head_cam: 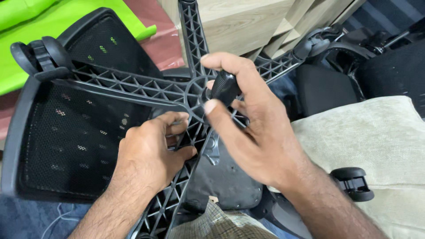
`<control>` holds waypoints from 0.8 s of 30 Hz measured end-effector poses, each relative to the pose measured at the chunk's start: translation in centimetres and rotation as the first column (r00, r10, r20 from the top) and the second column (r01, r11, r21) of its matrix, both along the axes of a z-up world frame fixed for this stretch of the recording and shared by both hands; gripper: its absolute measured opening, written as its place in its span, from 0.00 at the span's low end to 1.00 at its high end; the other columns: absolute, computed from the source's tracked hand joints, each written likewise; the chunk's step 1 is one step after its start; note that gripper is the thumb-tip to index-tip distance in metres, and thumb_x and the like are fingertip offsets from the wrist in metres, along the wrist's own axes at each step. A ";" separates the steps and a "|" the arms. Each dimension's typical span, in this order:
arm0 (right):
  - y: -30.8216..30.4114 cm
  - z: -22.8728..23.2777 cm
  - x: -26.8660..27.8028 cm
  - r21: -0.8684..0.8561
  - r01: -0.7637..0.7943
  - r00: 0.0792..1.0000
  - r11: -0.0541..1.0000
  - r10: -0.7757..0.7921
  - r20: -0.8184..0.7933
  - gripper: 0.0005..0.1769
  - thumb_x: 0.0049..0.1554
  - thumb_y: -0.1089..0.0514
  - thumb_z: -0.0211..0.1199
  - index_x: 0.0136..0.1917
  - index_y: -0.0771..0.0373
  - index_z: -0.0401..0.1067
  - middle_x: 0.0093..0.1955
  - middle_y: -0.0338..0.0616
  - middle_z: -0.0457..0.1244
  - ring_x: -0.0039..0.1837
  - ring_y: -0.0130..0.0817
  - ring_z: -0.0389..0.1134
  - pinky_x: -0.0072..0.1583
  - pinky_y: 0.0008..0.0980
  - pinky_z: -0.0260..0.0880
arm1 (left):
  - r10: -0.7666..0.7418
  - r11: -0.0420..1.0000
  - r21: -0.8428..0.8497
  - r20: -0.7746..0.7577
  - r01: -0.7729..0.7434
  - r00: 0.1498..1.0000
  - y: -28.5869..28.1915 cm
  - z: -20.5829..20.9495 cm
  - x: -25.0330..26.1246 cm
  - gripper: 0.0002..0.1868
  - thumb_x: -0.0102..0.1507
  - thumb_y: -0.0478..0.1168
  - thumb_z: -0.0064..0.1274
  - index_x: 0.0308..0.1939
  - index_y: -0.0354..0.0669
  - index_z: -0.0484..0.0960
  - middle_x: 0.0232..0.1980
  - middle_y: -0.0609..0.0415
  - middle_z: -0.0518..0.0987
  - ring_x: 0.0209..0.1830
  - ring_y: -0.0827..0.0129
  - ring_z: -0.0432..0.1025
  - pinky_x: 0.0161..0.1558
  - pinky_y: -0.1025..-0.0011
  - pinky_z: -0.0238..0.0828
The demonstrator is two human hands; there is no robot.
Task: The person uses a screwdriver to tighten the central bolt on the base of an office chair. They rotate the chair base to access the bolt and continue tightening it throughout the clip.
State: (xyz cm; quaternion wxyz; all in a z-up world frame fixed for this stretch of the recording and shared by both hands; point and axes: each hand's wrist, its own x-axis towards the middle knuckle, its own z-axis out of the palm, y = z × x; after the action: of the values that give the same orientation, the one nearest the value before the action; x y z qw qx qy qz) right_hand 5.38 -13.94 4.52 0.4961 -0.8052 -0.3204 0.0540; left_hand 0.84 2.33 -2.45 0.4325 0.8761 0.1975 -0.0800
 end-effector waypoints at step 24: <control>-0.2 3.7 1.7 -0.439 -0.042 0.953 0.897 0.167 0.252 0.15 0.62 0.60 0.61 0.63 0.59 0.70 0.33 0.40 0.64 0.33 0.29 0.67 0.32 0.35 0.66 | 0.033 0.999 0.031 -0.014 -0.032 0.999 -0.2 0.4 0.2 0.35 0.49 0.44 0.72 0.62 0.61 0.80 0.55 0.62 0.86 0.51 0.73 0.82 0.55 0.70 0.76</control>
State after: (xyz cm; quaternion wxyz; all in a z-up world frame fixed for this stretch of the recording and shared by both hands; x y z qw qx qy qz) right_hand 7.12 -14.12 8.17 0.2521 -0.8752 -0.4115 0.0341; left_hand 1.02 2.08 -2.06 0.4187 0.8788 0.2159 -0.0760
